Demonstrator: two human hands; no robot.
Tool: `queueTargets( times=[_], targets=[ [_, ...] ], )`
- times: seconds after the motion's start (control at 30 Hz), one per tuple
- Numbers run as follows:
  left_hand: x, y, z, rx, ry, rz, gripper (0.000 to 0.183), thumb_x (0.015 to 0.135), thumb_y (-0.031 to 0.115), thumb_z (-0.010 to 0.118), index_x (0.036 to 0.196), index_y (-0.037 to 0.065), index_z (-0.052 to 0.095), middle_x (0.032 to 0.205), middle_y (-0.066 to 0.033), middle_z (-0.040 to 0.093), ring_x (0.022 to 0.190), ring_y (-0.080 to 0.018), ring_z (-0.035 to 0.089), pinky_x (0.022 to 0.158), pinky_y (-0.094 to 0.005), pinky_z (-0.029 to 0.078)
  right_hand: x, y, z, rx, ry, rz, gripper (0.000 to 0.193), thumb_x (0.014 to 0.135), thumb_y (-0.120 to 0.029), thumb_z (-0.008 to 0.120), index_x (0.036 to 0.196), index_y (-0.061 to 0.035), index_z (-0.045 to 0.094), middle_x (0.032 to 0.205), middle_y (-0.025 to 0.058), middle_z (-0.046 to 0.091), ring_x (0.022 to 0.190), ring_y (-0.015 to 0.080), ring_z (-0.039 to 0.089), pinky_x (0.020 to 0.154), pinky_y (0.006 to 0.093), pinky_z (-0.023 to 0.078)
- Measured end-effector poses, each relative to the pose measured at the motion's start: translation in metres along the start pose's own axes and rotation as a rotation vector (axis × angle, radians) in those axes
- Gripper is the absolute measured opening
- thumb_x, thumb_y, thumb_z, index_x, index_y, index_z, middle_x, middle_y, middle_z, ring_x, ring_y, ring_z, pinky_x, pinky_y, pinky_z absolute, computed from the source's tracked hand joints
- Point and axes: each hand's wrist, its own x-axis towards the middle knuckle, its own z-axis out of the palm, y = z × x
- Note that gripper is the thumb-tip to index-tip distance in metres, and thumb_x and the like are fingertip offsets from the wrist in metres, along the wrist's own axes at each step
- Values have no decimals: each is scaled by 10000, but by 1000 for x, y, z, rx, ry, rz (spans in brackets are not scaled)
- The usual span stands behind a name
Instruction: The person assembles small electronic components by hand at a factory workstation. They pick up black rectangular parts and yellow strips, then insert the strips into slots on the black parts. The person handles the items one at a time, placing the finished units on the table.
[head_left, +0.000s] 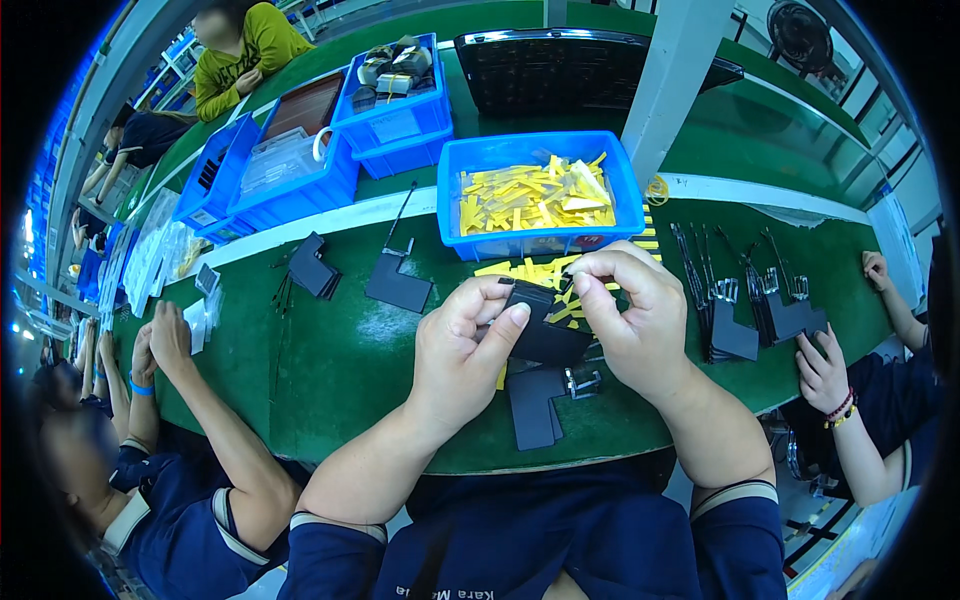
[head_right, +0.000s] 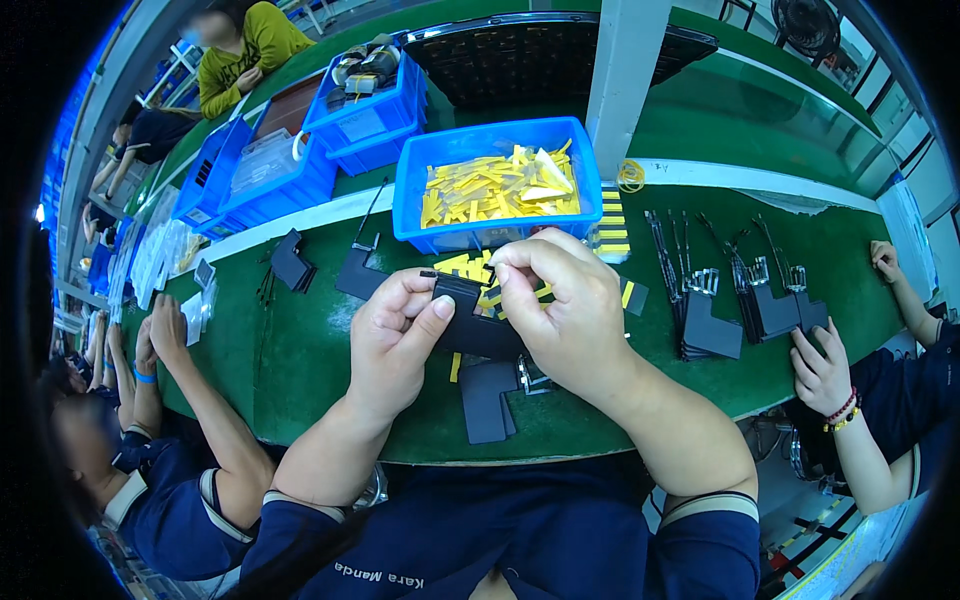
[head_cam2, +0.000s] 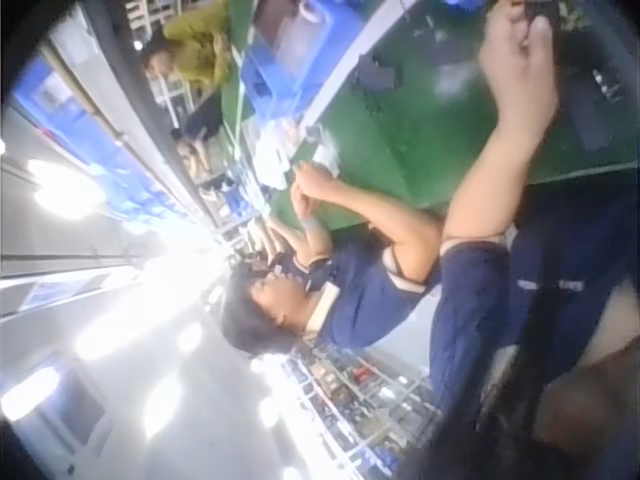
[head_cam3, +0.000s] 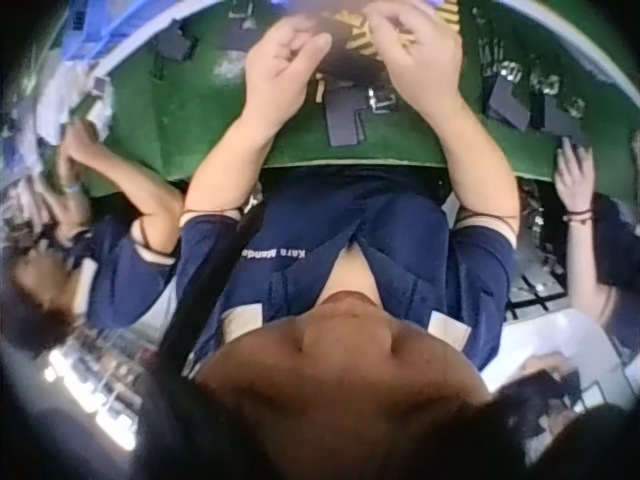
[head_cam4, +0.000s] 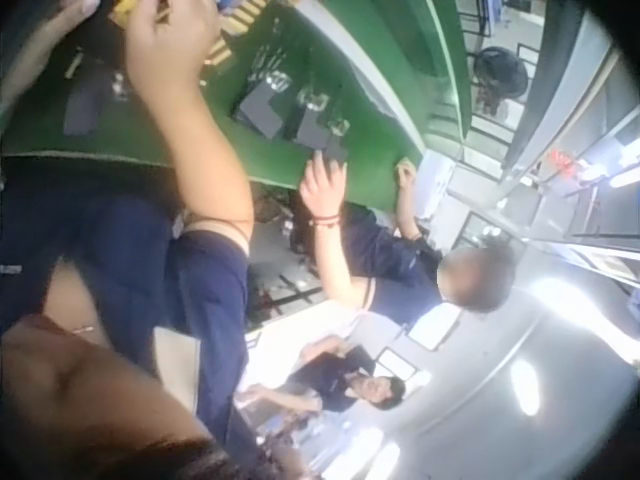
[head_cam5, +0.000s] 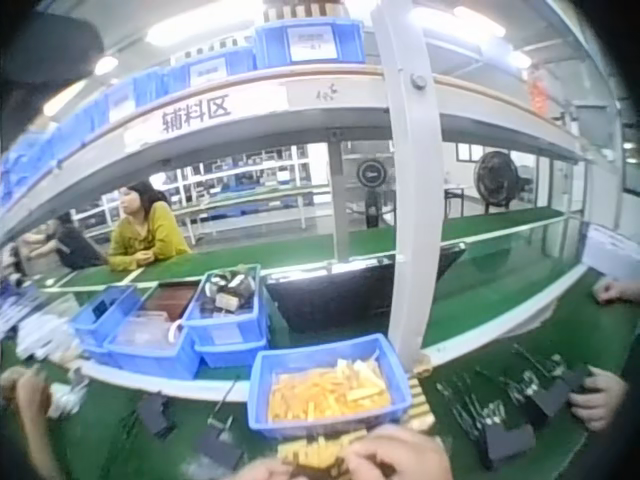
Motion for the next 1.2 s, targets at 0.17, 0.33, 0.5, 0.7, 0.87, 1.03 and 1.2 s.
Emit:
queueTargets(
  times=[0.17, 0.33, 0.5, 0.7, 0.87, 1.03, 1.2],
  targets=[
    [1, 5, 0, 4, -3, 11, 171, 911, 27, 536, 1067, -21, 484, 945, -95, 655, 846, -97, 610, 757, -218, 475, -1, 6, 1, 413, 1, 264, 52, 771, 7, 646, 810, 13, 612, 779, 46, 593, 673, 96, 569, 622, 227, 461],
    [0, 2, -2, -5, -23, -5, 168, 910, 32, 537, 1064, -17, 492, 943, -81, 655, 858, -90, 603, 770, -220, 468, 1, 7, -6, 503, -114, 264, 55, 771, 9, 640, 801, 8, 593, 781, 25, 562, 693, 75, 551, 635, 223, 458],
    [1, 5, 0, -178, -69, -36, 149, 910, 60, 553, 1036, -15, 529, 922, -74, 668, 835, -79, 602, 752, -226, 467, -2, 15, -11, 649, -232, 299, 68, 794, -3, 632, 842, -10, 583, 821, 17, 552, 751, 68, 545, 665, 222, 462],
    [3, -2, -7, -395, -172, -88, 148, 907, 58, 553, 1044, 19, 513, 950, -98, 644, 853, -154, 622, 780, -281, 492, 8, 9, -12, 949, -334, 324, 243, 834, -62, 659, 1057, 27, 624, 901, 41, 566, 840, 99, 561, 747, 241, 487],
    [3, -6, -9, -423, -201, -102, 162, 905, 59, 556, 1054, 42, 494, 971, -123, 634, 871, -195, 636, 789, -317, 514, 7, 16, -15, 800, -360, 235, 209, 799, -52, 689, 995, 20, 673, 884, 62, 604, 789, 121, 588, 719, 239, 487],
    [2, 1, -2, -317, -111, -72, 132, 914, 70, 551, 1014, -16, 547, 851, -37, 667, 769, -47, 572, 722, -211, 448, 5, 15, -13, 591, -253, 163, 175, 755, -49, 722, 922, 0, 702, 822, 56, 634, 764, 122, 600, 684, 236, 480],
    [1, -3, -3, -167, -51, 1, 137, 898, 65, 573, 1006, -18, 553, 851, -54, 681, 765, -54, 587, 695, -215, 463, 4, 15, -15, 562, -265, 218, 190, 749, -61, 733, 927, -5, 702, 835, 57, 645, 794, 117, 597, 692, 237, 478]
  ],
)
